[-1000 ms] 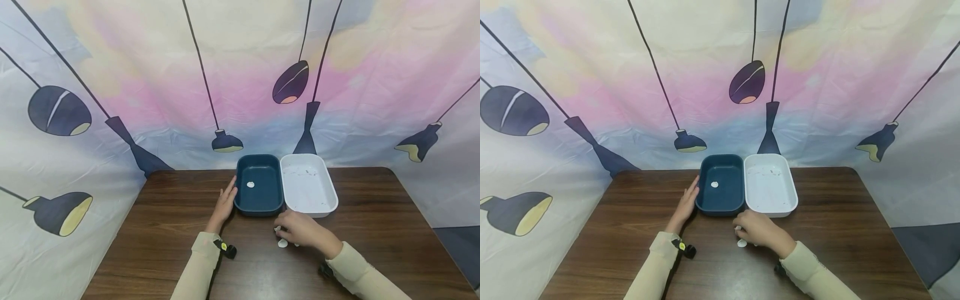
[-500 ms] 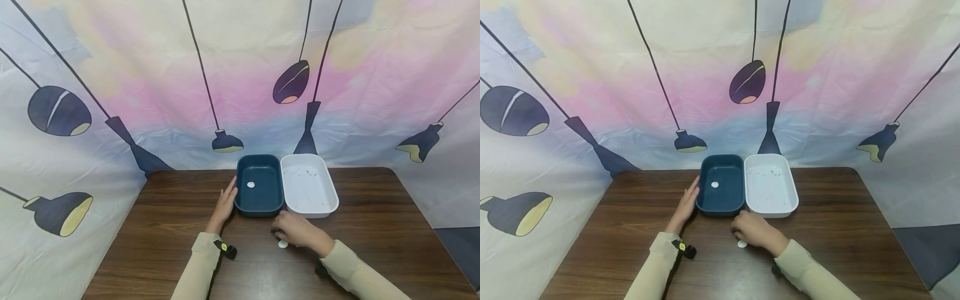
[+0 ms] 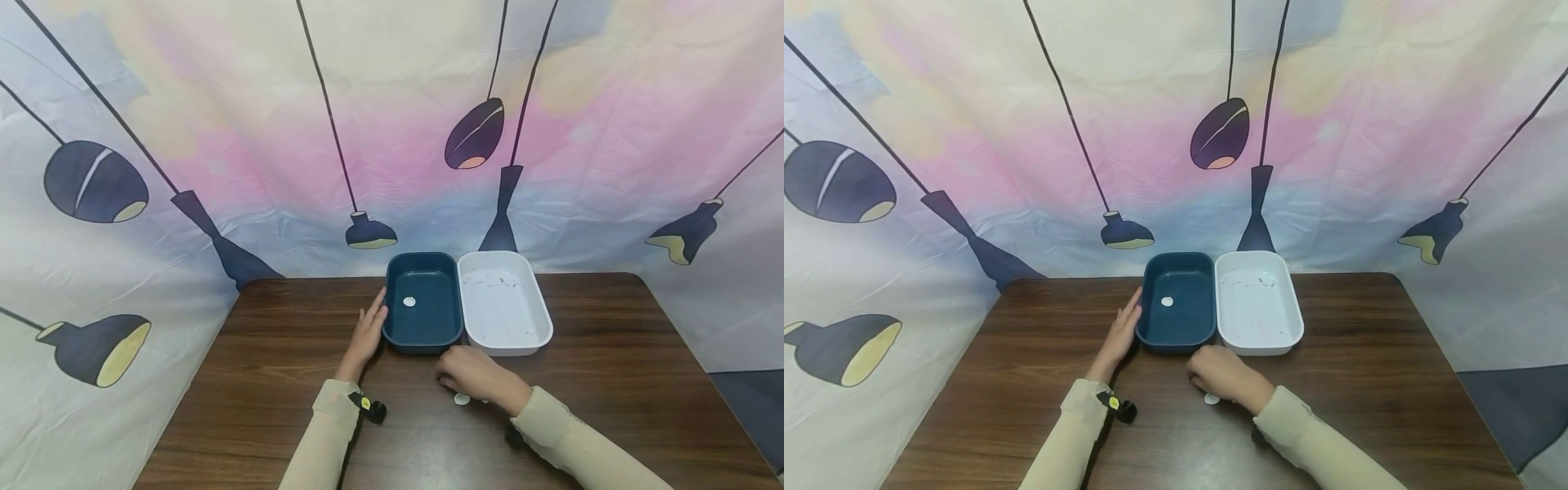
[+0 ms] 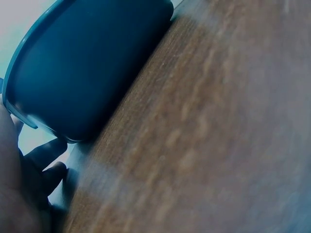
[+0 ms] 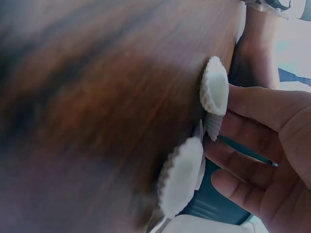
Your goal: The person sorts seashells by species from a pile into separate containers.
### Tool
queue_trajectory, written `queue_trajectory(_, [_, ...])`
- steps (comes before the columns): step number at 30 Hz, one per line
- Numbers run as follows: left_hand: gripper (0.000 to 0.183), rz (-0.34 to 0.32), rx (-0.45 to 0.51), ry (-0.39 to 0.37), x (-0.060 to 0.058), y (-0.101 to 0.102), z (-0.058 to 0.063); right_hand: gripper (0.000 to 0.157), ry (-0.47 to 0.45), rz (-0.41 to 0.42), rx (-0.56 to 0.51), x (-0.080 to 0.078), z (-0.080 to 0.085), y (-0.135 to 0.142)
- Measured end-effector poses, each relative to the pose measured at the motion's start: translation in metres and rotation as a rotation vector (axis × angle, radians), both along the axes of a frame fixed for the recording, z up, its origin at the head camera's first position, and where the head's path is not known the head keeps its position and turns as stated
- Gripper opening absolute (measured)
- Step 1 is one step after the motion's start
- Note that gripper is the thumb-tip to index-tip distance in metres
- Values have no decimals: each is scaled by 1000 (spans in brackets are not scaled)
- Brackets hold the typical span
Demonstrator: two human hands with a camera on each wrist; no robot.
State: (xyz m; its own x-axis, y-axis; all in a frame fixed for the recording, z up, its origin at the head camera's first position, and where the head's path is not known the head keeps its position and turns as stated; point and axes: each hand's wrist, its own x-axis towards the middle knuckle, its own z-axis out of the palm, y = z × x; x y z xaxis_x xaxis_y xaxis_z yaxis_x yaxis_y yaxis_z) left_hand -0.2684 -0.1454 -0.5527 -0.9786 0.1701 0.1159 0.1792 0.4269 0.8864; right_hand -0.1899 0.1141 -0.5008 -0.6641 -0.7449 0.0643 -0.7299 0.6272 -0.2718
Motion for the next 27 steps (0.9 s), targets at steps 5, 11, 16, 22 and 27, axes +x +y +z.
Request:
queue_trajectory(5, [57, -5, 5, 4, 0, 0, -1, 9, -38, -8, 14, 0, -1, -5])
queue_trajectory(11, [57, -8, 8, 4, -1, 0, 0, 14, -50, 22, -2, 0, -2, -6])
queue_trajectory(16, [56, -4, 8, 9, -1, -1, -1, 15, -31, 51, 16, 0, 0, -8])
queue_trajectory(22, [56, -5, 11, 7, -1, 0, -1, 15, -24, 86, 15, 1, 10, -10])
queue_trajectory(27, [54, 0, 7, 2, -1, 0, -1, 14, 11, 128, -7, 2, 23, -13])
